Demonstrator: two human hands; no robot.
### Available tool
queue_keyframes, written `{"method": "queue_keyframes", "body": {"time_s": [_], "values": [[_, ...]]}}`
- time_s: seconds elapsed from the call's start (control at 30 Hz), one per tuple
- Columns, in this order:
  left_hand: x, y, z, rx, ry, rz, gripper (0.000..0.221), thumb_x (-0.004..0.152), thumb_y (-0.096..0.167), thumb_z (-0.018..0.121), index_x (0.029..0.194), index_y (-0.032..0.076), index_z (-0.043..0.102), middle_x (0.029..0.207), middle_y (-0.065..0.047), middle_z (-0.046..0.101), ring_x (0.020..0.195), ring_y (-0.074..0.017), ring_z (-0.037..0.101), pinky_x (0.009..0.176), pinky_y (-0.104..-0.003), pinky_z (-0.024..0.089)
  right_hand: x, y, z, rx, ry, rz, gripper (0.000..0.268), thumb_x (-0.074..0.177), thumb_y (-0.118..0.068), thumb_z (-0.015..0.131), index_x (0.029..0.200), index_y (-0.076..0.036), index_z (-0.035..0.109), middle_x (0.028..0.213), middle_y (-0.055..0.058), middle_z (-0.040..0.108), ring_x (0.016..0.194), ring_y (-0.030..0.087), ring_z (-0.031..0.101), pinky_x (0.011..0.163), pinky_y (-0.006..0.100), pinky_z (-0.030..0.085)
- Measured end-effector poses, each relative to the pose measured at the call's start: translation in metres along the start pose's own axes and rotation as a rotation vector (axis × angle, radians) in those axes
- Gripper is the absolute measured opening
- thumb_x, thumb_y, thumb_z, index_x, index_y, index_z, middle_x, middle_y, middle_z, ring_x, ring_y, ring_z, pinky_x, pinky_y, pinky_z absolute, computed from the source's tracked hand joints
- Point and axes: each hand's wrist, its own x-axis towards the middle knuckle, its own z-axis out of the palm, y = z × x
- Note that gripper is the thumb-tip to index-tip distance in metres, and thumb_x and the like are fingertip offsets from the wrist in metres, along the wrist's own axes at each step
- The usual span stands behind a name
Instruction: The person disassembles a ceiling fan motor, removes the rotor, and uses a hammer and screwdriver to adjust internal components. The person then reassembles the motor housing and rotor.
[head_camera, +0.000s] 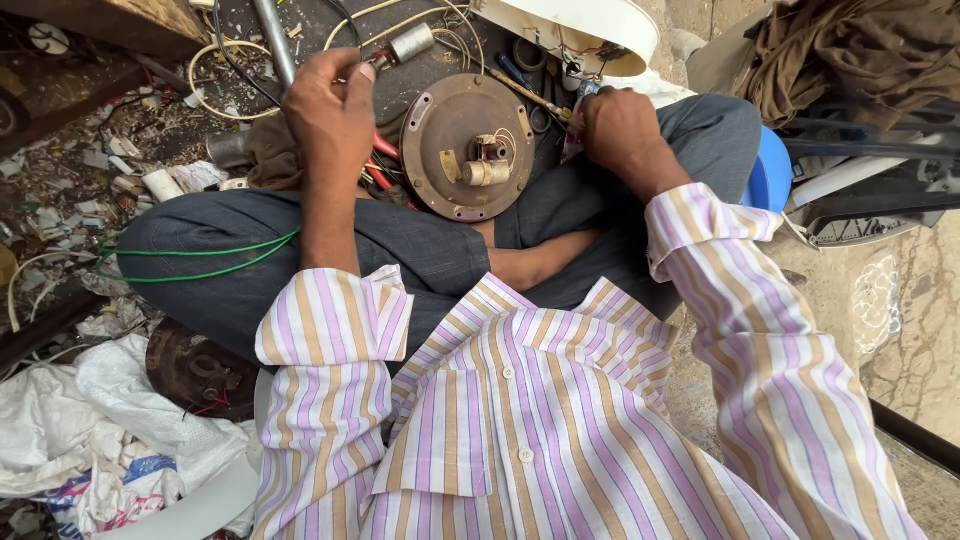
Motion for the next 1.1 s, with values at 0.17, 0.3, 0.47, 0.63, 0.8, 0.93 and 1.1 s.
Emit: {"method": "queue_keyframes", "body": {"time_s": [0.17, 0.3, 0.47, 0.63, 0.8, 0.93, 1.1], "values": [[0.02, -0.005, -0.07, -0.268, 0.145, 0.229, 0.011, 0.105, 0.006, 0.076, 0.112, -0.002, 0.074, 0.099, -0.009, 0.077, 0.083, -0.0134, 0.07, 0.075, -0.028, 0.056, 0.007, 0.001, 0.026, 0.032, -0.034, 0.083, 0.031, 0.102, -0.023, 0.059, 0.113, 0.005, 0.062, 0.078, 0.024, 0.07, 0.066, 0.04, 0.068, 0.059, 0.05, 0.055], [0.039, -0.018, -0.105, -0.013, 0.109, 0.2, 0.026, 0.104, 0.013, 0.076, 0.09, -0.007, 0.067, 0.074, -0.011, 0.067, 0.061, -0.0197, 0.059, 0.059, -0.034, 0.04, -0.03, 0.003, -0.032, 0.087, 0.162, -0.028, 0.016, 0.103, -0.014, 0.061, 0.109, 0.001, 0.059, 0.092, 0.023, 0.069, 0.074, 0.043, 0.065, 0.066, 0.052, 0.053], [0.048, -0.038, -0.064, 0.345, 0.05, 0.372, 0.021, 0.097, 0.017, 0.081, 0.099, 0.0, 0.068, 0.089, -0.016, 0.069, 0.08, -0.0296, 0.069, 0.072, -0.044, 0.053, -0.086, -0.007, -0.137, 0.407, 0.509, -0.126, 0.018, 0.105, -0.004, 0.078, 0.117, 0.0, 0.066, 0.099, 0.019, 0.071, 0.089, 0.026, 0.072, 0.076, 0.035, 0.06], [0.046, -0.04, 0.03, 0.556, -0.383, 0.541, 0.026, 0.085, -0.007, 0.066, 0.111, -0.002, 0.068, 0.109, -0.022, 0.067, 0.099, -0.0371, 0.068, 0.087, -0.048, 0.057, -0.076, -0.045, -0.178, 0.965, 0.63, -0.246, 0.016, 0.123, -0.006, 0.064, 0.13, 0.004, 0.053, 0.112, 0.015, 0.07, 0.095, 0.016, 0.07, 0.087, 0.026, 0.063], [0.042, -0.064, 0.079, 0.84, -0.292, 0.286, 0.016, 0.096, 0.004, 0.062, 0.108, -0.004, 0.067, 0.11, -0.023, 0.067, 0.1, -0.036, 0.068, 0.08, -0.045, 0.058, -0.054, -0.069, -0.155, 1.128, 0.751, -0.178, 0.021, 0.114, -0.001, 0.055, 0.13, 0.004, 0.043, 0.114, 0.01, 0.066, 0.103, 0.013, 0.07, 0.089, 0.024, 0.061], [0.053, -0.079, 0.075, 0.945, -0.374, 0.157, 0.024, 0.093, 0.006, 0.059, 0.115, -0.004, 0.067, 0.118, -0.023, 0.065, 0.103, -0.0341, 0.067, 0.083, -0.044, 0.058, -0.015, -0.07, -0.121, 1.08, 0.704, -0.194, 0.012, 0.114, 0.003, 0.065, 0.121, 0.004, 0.056, 0.106, 0.011, 0.068, 0.097, 0.015, 0.071, 0.087, 0.029, 0.061], [0.058, -0.068, 0.068, 0.635, -0.294, -0.112, 0.026, 0.107, 0.013, 0.056, 0.124, -0.006, 0.063, 0.12, -0.027, 0.063, 0.103, -0.0359, 0.065, 0.088, -0.047, 0.054, 0.023, -0.09, -0.056, 0.964, 0.549, -0.042, 0.004, 0.105, 0.0, 0.069, 0.103, -0.002, 0.065, 0.076, 0.007, 0.062, 0.068, 0.015, 0.057, 0.063, 0.03, 0.048]]}}
